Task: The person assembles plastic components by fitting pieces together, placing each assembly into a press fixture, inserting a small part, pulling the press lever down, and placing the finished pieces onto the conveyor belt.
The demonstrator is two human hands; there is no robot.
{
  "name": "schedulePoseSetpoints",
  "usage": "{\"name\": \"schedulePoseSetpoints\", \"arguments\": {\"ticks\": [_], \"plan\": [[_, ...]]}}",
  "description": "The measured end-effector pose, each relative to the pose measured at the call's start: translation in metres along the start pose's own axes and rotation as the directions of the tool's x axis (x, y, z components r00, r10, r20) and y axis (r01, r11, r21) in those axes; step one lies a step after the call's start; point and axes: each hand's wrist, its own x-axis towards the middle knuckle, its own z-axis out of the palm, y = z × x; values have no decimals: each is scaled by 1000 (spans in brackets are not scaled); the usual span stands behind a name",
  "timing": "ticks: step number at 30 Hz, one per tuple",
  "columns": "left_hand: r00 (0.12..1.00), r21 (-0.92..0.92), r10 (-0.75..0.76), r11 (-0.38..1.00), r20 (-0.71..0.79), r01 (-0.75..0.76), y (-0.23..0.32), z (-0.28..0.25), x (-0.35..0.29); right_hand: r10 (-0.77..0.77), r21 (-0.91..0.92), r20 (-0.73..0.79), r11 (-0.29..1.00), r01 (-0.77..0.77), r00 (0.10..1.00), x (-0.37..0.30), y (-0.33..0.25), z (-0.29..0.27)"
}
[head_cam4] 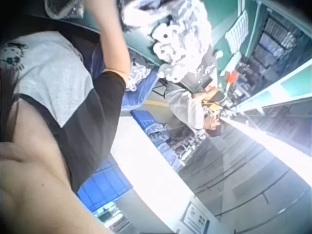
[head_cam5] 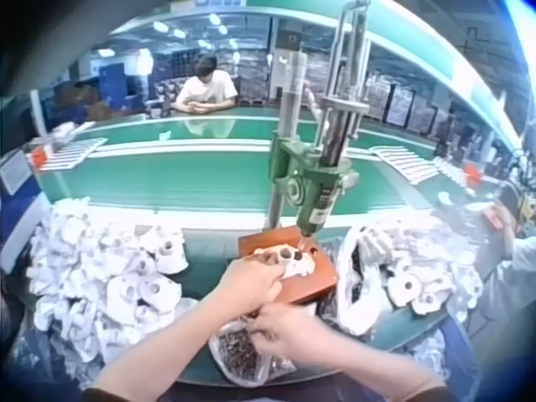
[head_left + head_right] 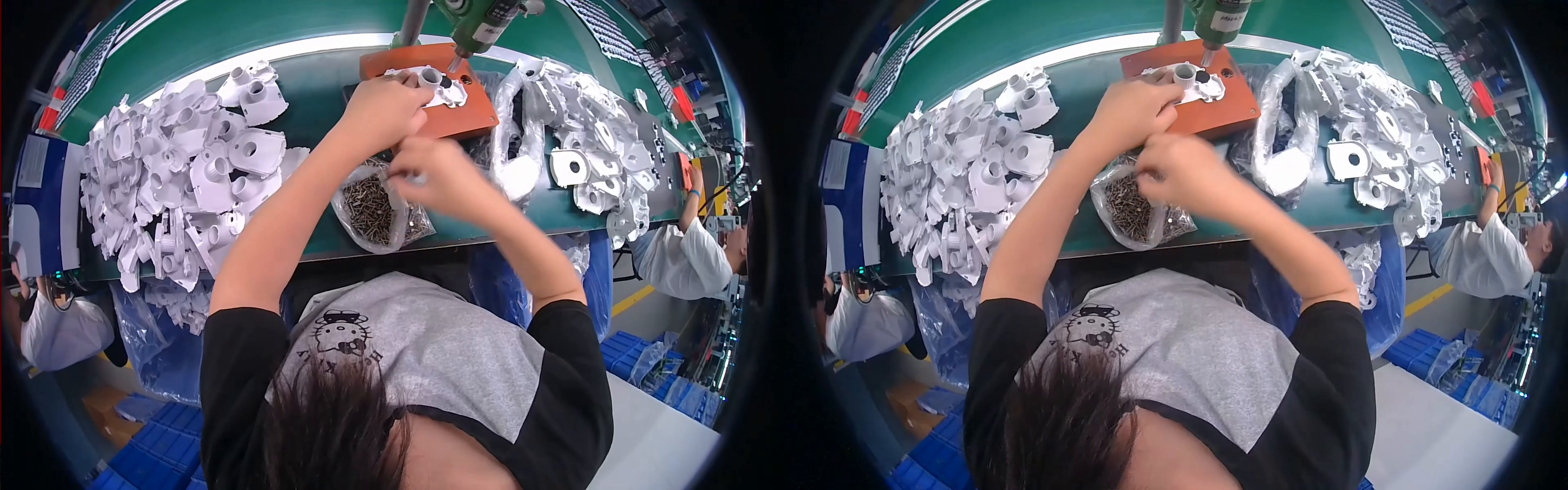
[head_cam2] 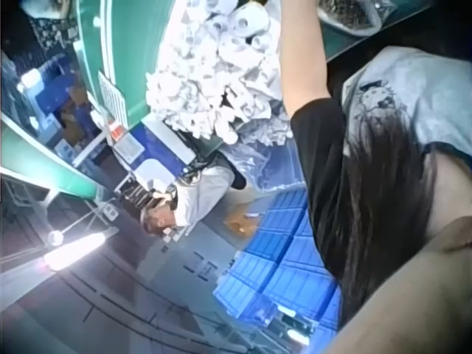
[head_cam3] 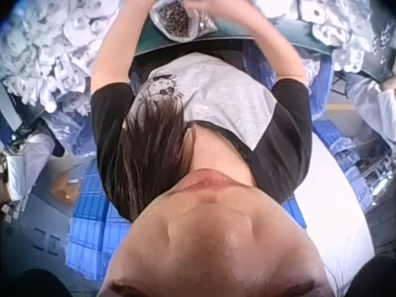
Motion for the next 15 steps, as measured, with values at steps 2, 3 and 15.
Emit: {"name": "schedulePoseSetpoints", "arguments": {"ticks": [2, 3, 15], "plan": [[986, 84, 107, 992, -128, -97, 3, 1, -4, 127, 157, 13, 979, -127, 992, 5, 19, -37], [992, 39, 81, 996, -99, -77, 4, 2, -5, 302, 207, 30, 931, -302, 953, 8, 33, -56], [984, 92, 131, 988, -117, -121, 7, 8, -6, 537, 308, -180, 827, -471, 824, 41, 111, -84]]}}
